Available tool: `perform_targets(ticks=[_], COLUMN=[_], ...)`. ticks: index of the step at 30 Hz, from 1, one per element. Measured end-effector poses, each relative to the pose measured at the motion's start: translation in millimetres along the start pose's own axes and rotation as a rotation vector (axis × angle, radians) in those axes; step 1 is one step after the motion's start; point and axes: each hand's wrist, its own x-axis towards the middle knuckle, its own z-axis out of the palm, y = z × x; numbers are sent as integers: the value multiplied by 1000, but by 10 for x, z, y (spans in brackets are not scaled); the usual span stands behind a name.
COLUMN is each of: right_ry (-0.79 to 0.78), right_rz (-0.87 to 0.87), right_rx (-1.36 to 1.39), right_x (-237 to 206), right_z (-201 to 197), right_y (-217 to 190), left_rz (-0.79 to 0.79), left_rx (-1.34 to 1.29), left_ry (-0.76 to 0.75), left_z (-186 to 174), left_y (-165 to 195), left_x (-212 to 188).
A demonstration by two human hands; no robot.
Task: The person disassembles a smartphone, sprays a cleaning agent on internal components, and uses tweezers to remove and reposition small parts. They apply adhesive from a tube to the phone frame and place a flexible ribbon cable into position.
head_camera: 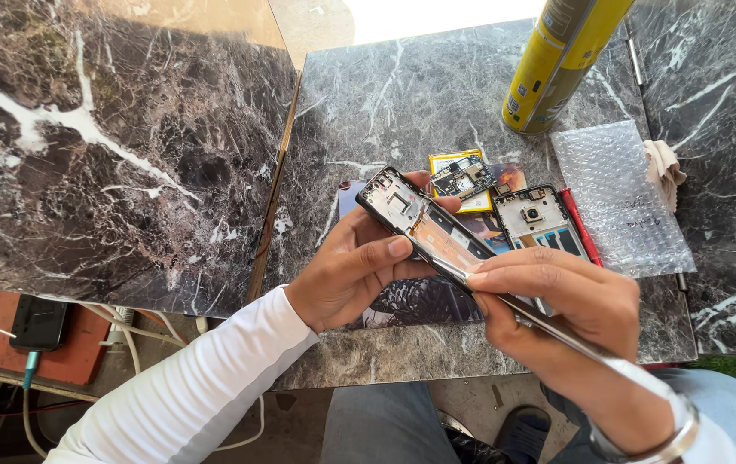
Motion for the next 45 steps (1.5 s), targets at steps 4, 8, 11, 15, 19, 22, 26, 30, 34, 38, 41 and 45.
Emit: perform_targets(ticks=[4, 8, 11, 15, 19, 22, 26, 30, 34, 38, 41, 45], right_ry=[73, 84, 98, 56, 59, 102, 207, 114, 59, 30, 12, 14], right_rz=[-110, -155, -170, -241, -301, -229, -140, 2, 122, 81, 52, 108], right_rx=[-80, -105, -121, -218, -246, -138, 51, 38, 47, 92, 62, 110], right_x=[-21, -14, -7, -17, 1, -28, -39, -62, -52, -28, -9, -1], right_z=[95, 133, 170, 158, 177, 167, 126, 9, -27, -20, -28, -19], right_y=[-37, -57, -59, -42, 41, 60, 64, 31, 32, 36, 38, 50], left_rz=[7, 33, 51, 58, 50, 51, 52, 64, 64, 59, 56, 56], left_rx=[-41, -66, -86, -112, -124, -123, -62, -30, -6, 8, 3, -3], left_ry=[5, 4, 8, 26, 55, 38, 38, 40, 54, 53, 56, 54], left_z=[18, 6, -11, -20, -14, 4, 16, 14, 9, 8, 10, 10], left_y=[-4, -9, -21, -41, -41, -39, -21, -10, -6, -4, -1, -1], left_x=[-6, 0, 11, 12, 17, 16, 8, 13, 20, 28, 21, 19])
